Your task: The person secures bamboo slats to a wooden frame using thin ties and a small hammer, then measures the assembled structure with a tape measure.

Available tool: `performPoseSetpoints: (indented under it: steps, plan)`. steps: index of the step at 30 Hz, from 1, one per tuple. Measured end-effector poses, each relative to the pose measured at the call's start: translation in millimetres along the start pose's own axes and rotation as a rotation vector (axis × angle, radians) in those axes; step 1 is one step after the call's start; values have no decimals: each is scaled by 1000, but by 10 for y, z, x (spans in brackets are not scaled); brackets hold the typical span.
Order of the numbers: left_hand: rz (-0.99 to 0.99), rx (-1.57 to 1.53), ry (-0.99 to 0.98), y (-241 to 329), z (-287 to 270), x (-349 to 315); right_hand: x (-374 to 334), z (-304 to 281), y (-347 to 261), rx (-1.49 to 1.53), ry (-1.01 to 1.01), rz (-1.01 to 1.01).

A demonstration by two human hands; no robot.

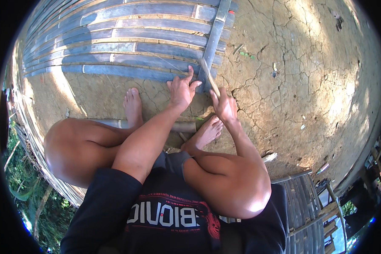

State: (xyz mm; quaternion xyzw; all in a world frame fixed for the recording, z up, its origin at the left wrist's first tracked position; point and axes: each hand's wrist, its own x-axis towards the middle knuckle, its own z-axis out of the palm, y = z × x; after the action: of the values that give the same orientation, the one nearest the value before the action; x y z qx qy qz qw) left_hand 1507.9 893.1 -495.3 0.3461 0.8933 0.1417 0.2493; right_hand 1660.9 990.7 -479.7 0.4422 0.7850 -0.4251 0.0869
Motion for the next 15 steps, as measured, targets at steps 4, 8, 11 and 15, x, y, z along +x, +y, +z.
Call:
performPoseSetpoints:
  steps: [4, 8, 11, 15]
  plan:
    - [17, -5, 12, -73, 34, 15, -232, 41, 44, 216, 217, -142]
    - [35, -28, 31, -14, 48, 18, -261, 98, 227, -30, 96, -116]
    - [64, -6, 107, -86, 144, -8, -15, -13, -90, 12, 17, -16]
    - [21, -2, 55, -62, 91, 38, -416, -61, -34, 265, 249, -266]
